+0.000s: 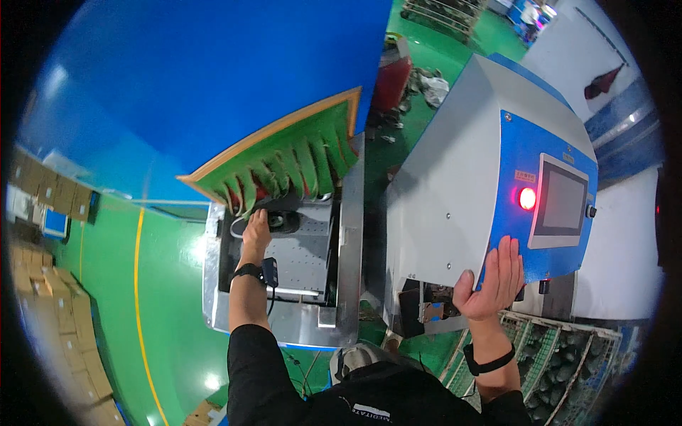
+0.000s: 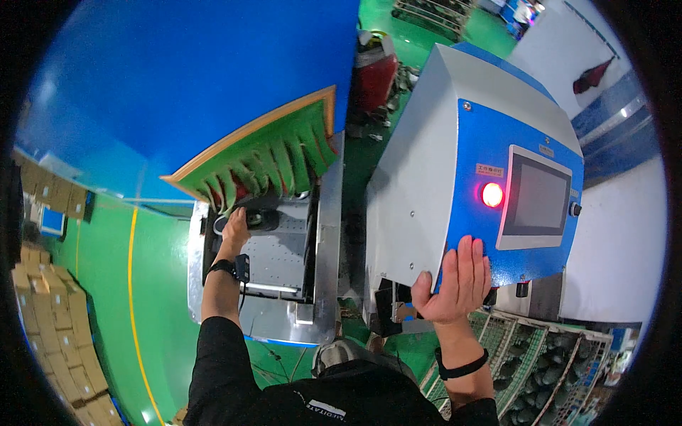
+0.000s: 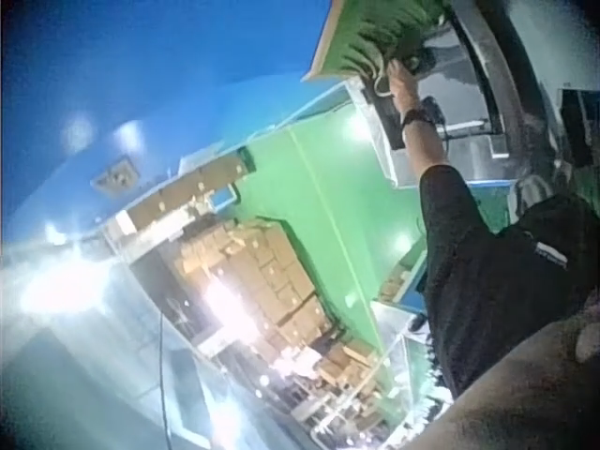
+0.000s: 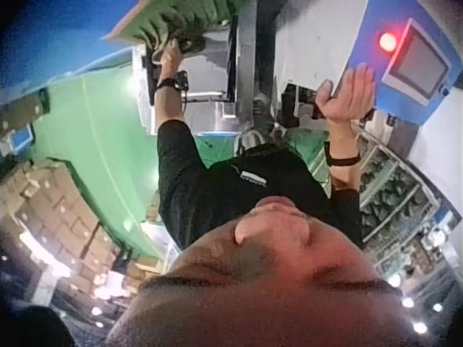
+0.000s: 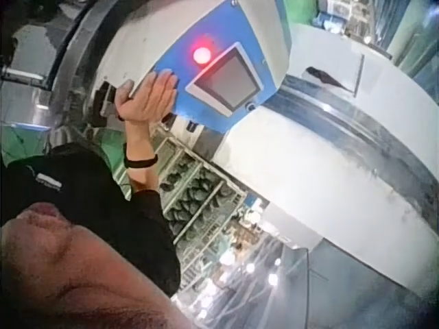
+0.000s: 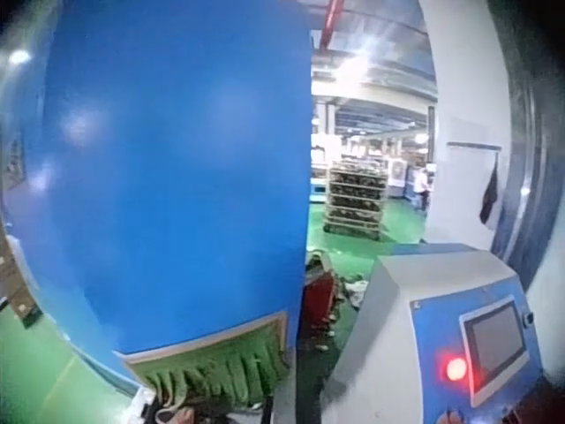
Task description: Placing shoe lasts into a manufacturing machine and then placing assembled shoes onto a conveyor belt.
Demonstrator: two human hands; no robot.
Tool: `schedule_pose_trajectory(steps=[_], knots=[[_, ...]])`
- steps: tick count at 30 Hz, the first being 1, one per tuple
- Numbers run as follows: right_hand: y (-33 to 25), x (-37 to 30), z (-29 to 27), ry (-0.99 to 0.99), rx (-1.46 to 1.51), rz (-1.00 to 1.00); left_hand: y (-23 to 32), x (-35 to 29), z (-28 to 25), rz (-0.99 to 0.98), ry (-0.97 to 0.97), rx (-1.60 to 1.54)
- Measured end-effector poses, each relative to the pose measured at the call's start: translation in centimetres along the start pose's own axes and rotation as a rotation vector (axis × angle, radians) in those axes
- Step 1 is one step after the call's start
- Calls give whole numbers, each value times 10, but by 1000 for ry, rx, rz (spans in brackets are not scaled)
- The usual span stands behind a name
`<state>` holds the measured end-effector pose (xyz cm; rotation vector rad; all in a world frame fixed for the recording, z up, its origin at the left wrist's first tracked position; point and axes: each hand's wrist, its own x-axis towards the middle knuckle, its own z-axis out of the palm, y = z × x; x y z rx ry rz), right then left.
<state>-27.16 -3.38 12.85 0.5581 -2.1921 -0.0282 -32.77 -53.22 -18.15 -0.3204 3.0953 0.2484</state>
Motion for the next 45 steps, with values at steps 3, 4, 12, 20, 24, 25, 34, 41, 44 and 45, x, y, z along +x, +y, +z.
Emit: schedule_pose_trajectory(steps=[3,4,12,20,24,25,34,41,44,45], knots=[[4,-6,0,-18,-13,11,29,11,2,-53,-28,81],[5,-7,-1,-21,-1,14,34,12,2,-62,62,166],[3,3,2,67,35,59,86,-54,-64,-186,-35,-322],[-6,-21,-50,105,849,129,199,-226,-202,9,-108,-1920],[-34,-80,-97,-732,1747,407,284,-292,-226,-187,-374,-1907],[-28,-93,-96,-729,1873,554,297,-307,-225,-283,-423,-1841],[44,-246,-120,-1272,2466,1866,342,-375,-125,152,-814,-1411],[107,-281,-146,-424,1984,1732,414,-397,-197,491,-1049,-1386],[140,-304,-130,-494,1567,1264,422,-392,-177,204,-931,-1167],[137,-291,-127,-494,1578,1264,418,-391,-162,3,-957,-1293]])
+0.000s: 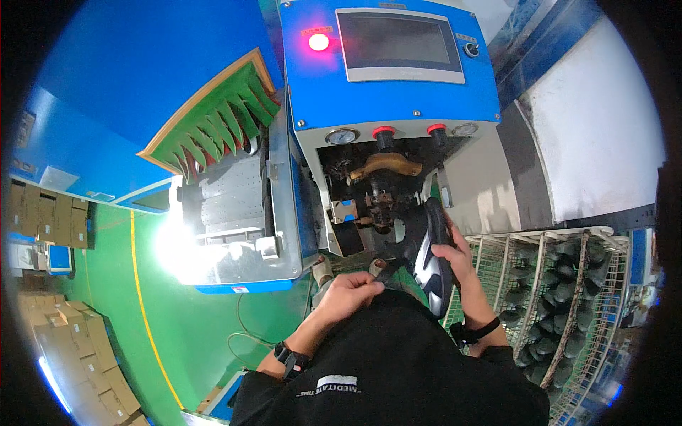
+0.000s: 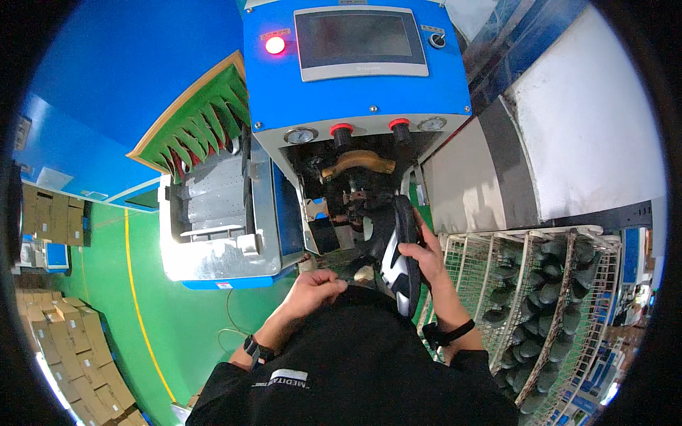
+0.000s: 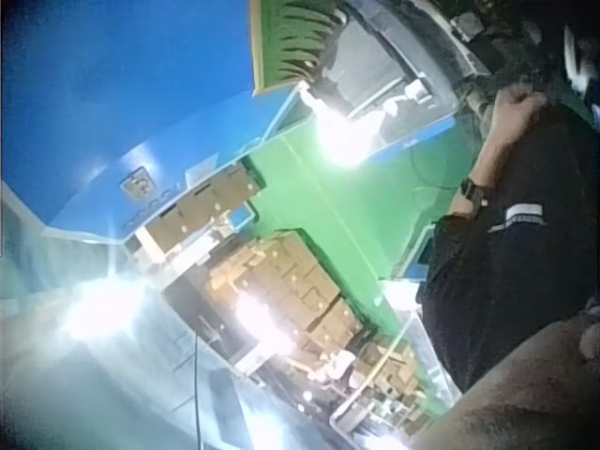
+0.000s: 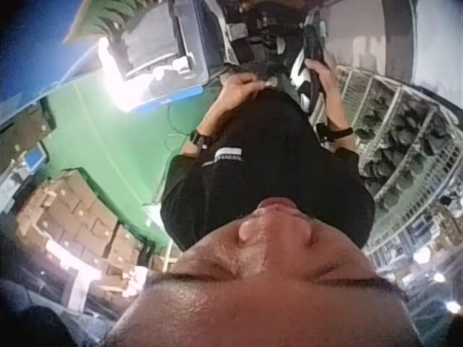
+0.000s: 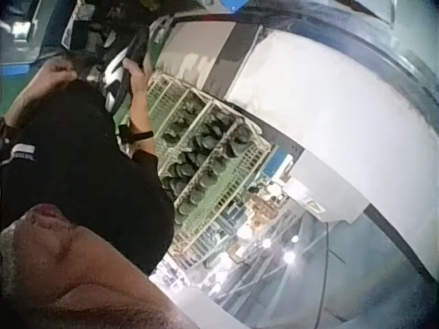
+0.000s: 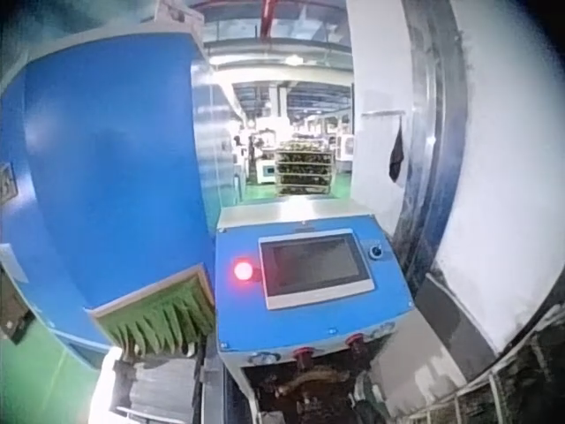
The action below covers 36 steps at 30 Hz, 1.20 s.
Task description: Placing shoe lasts into a manufacturing machine and then placing assembled shoes onto a conveyor belt.
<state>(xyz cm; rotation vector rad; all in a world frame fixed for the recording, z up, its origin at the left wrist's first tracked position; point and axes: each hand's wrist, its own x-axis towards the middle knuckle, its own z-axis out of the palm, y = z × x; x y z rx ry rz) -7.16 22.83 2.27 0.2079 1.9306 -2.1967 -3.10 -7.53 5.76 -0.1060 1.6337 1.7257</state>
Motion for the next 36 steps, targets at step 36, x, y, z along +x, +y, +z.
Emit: schedule_pose_trajectory(steps=[36], knots=[[-18,83,129,375,-1483,-227,-57,109,-82,-249,-1,-197]])
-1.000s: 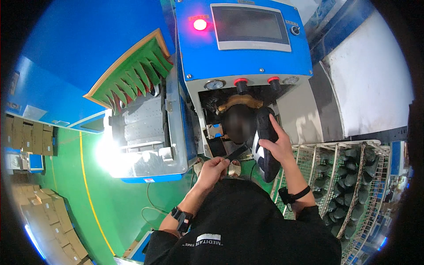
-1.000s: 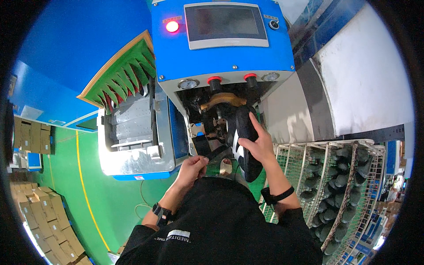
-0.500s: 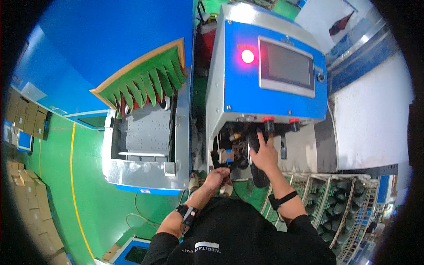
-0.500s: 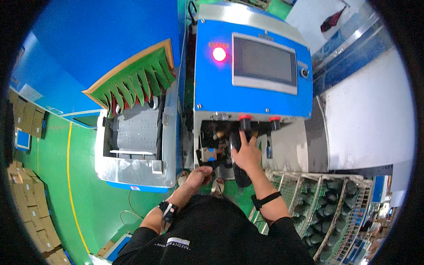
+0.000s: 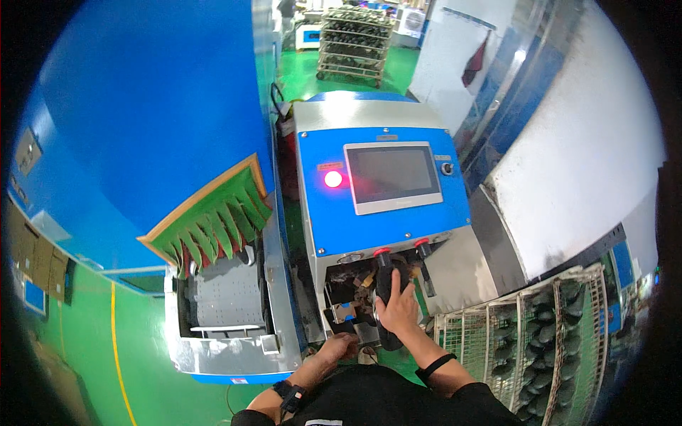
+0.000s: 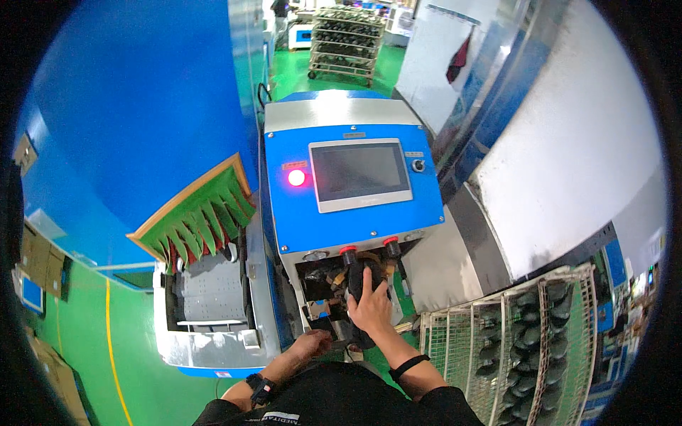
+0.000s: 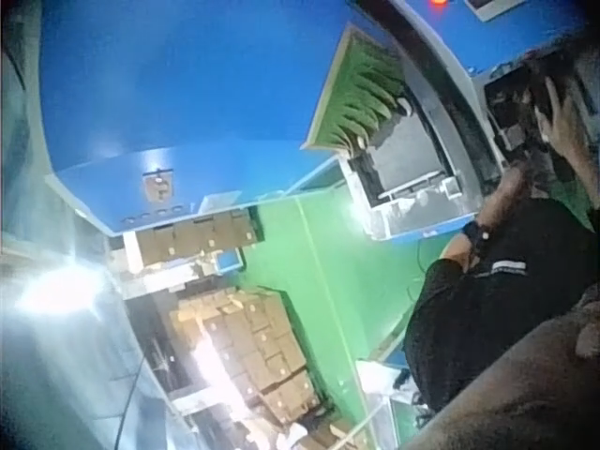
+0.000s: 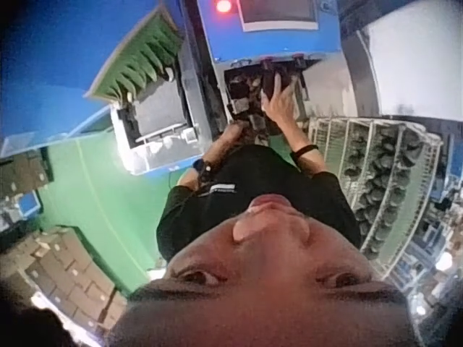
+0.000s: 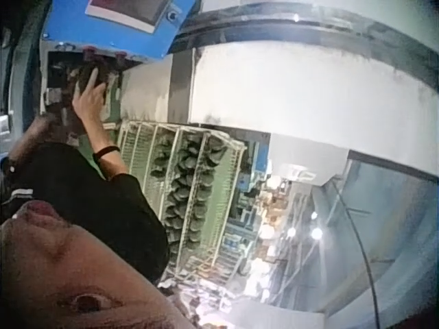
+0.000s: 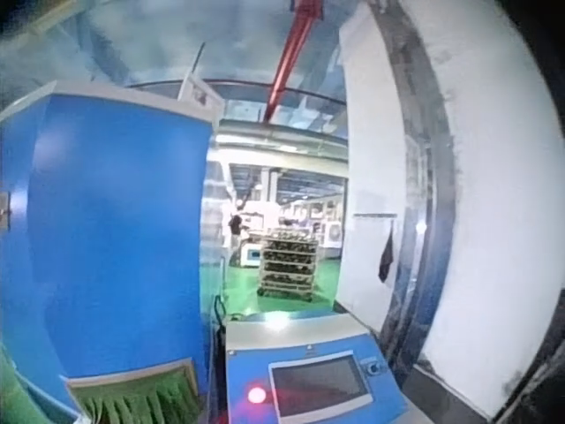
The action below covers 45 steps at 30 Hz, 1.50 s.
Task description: Placing shoe lasts into a manufacturing machine and then placing assembled shoes onto a conveyor belt.
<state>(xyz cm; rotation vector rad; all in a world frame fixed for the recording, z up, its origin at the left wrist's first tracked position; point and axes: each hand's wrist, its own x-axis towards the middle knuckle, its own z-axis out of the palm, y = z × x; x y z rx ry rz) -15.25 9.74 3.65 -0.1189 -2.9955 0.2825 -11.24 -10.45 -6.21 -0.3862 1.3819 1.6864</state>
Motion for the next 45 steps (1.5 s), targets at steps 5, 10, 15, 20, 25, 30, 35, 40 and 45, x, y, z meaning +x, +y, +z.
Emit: schedule_pose_trajectory(steps=[5,10,15,20,25,30,35,40,45], knots=[[16,-65,-3,181,166,-139,22,-21,24,-28,-162,5],[32,-147,-28,261,287,-84,31,-32,35,-136,-526,-104],[28,-178,-95,-226,411,-176,-13,-23,42,-286,-572,-129],[37,-143,-67,-496,928,586,-11,-40,35,-322,-479,-231],[15,-103,3,-124,1644,647,-31,-8,-26,-210,-366,41],[55,-127,4,-79,1862,509,-9,-60,-42,-67,-189,200],[162,-197,-94,124,1893,510,53,-120,102,353,-94,911],[301,-284,-133,440,2155,386,48,-115,184,610,-54,1176],[353,-308,-169,719,2327,223,38,-107,212,545,-126,1150]])
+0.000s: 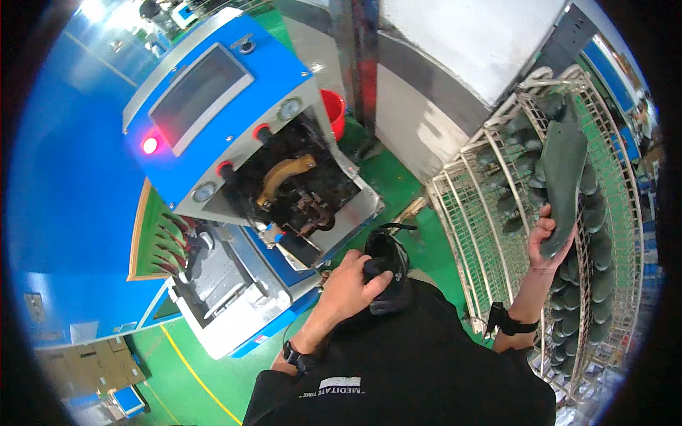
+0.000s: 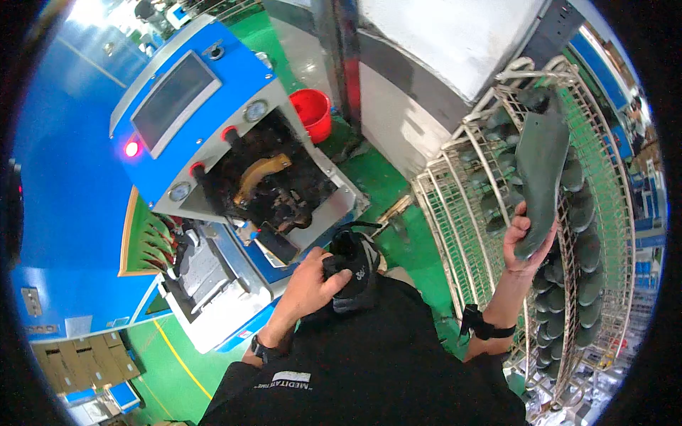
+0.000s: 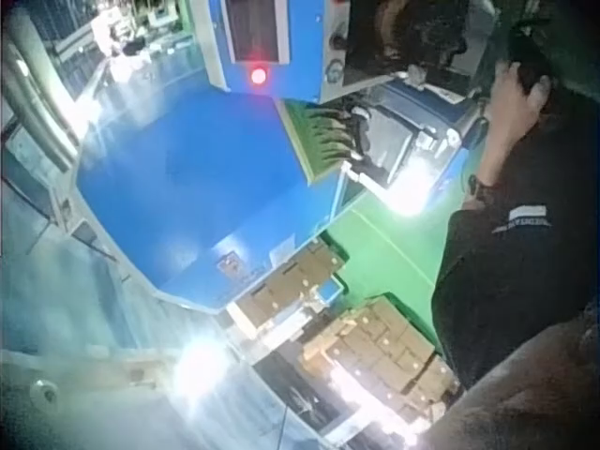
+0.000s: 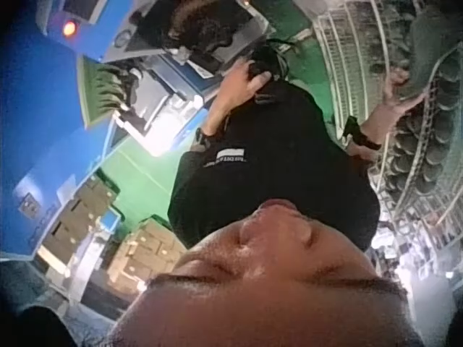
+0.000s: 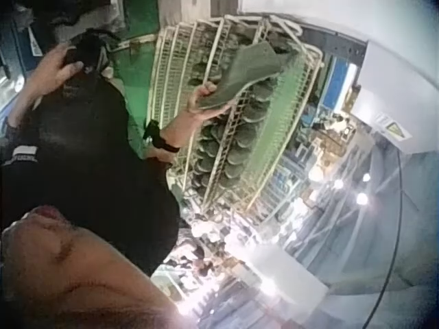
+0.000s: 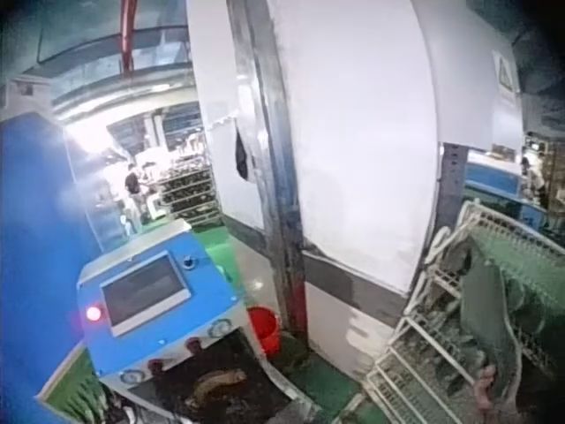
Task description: Placing shoe lasts into a manufacturing machine and then placing assembled shoes onto a conveyor belt.
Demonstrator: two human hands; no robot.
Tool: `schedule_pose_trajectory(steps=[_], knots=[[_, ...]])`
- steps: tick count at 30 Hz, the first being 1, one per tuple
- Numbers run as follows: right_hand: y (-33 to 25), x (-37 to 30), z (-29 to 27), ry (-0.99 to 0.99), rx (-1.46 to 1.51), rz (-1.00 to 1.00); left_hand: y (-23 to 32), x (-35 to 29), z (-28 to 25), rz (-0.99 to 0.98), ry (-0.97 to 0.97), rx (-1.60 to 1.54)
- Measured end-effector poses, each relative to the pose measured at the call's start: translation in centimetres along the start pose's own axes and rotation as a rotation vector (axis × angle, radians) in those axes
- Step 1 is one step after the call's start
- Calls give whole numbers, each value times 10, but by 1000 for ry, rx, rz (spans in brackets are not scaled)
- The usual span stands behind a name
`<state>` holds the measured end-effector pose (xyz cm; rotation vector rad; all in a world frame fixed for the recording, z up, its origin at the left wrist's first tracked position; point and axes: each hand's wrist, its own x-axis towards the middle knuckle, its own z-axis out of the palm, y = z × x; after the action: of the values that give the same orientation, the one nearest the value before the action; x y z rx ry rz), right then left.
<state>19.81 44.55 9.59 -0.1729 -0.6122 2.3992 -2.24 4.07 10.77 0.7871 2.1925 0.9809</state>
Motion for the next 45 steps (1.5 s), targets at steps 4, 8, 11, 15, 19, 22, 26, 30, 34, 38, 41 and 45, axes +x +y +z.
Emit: schedule_pose_trajectory(steps=[4,8,11,15,19,22,26,30,34,38,41,45], knots=[[-32,12,5,-76,294,22,8,15,7,-14,-35,-34],[-74,62,31,-96,699,19,5,26,10,-58,-59,-102],[-97,107,33,-145,908,16,-4,24,7,-146,-73,-216],[-183,165,-52,-39,679,51,-42,8,-4,-303,-31,-458],[-241,154,-126,4,639,2,-90,-55,-40,-295,106,-833],[-223,169,-106,-21,406,-136,-170,-137,-53,-233,403,-1113],[-99,173,-33,189,86,-170,-218,-226,-90,13,929,-1272],[134,172,75,234,-420,-46,-314,-263,-110,-407,1138,-639],[360,98,227,-201,-1030,-37,-432,-279,-82,-971,971,63],[475,60,335,-1162,-1507,-889,-418,-254,-84,-1374,609,56],[552,49,351,-1134,-1797,-992,-400,-231,-107,-1331,925,475],[589,67,320,-837,-1739,-1445,-444,-175,-161,-953,1057,392]])
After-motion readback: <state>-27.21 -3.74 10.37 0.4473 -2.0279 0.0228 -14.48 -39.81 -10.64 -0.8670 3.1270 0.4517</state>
